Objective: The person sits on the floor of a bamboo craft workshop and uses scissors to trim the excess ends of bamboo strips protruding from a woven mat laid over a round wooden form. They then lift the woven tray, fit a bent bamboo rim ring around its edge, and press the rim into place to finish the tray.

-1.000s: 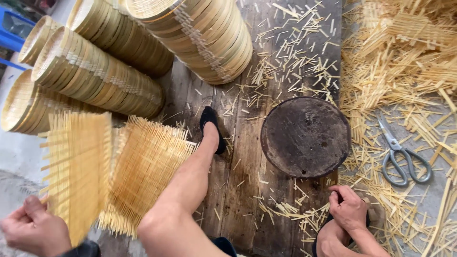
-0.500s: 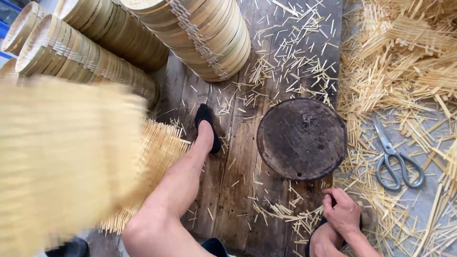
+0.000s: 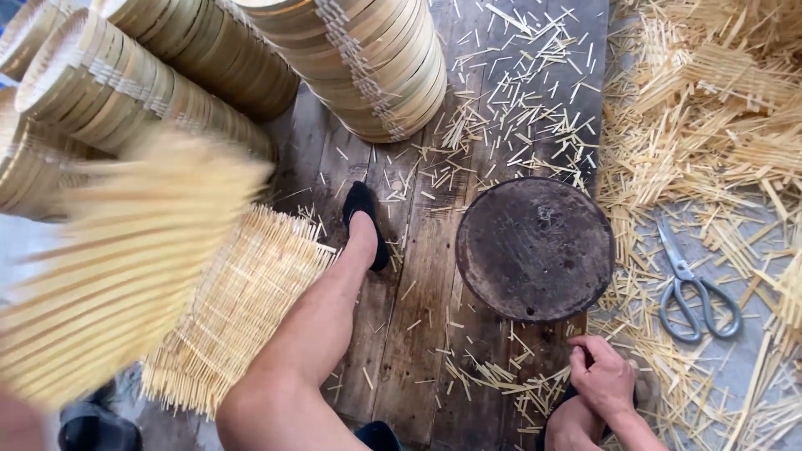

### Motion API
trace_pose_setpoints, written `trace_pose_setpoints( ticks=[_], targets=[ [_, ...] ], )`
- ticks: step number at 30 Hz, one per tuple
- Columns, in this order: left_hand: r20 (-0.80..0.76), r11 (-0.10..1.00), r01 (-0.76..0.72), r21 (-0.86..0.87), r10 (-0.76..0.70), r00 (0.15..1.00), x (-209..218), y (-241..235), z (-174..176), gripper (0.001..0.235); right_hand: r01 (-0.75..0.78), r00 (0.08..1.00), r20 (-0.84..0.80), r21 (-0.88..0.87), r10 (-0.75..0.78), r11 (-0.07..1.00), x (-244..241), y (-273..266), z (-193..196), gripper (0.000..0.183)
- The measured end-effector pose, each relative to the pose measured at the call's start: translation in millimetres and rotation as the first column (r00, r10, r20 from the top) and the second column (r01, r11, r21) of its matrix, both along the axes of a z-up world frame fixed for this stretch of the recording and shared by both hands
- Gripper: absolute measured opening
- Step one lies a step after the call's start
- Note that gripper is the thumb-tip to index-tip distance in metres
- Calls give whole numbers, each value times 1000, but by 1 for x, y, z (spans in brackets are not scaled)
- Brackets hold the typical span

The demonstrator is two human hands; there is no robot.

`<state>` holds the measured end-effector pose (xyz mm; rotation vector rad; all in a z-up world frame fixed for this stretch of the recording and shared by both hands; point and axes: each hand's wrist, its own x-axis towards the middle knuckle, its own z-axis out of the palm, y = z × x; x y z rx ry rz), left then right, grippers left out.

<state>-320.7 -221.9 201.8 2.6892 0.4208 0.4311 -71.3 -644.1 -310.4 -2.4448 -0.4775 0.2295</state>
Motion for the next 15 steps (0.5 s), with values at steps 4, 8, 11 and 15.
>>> trace_pose_setpoints(
  ticks=[4,8,11,15],
  targets=[
    [-47,986,163,-36,-164,985,40,-50,-127,30,66,992,-109,60,-59,996,30,-15,-26,19],
    [-77,939,331,-92,-338,938,94,-112,-255,28,371,778,-612,628,141,684,86,-27,9,45],
    [-200,874,445,-195,-480,854,132,-160,-380,29,457,695,-657,718,293,525,117,-10,80,60],
    [-135,698,710,-86,-715,686,163,-183,-449,60,495,639,-769,425,14,758,170,-21,20,48]
  ],
)
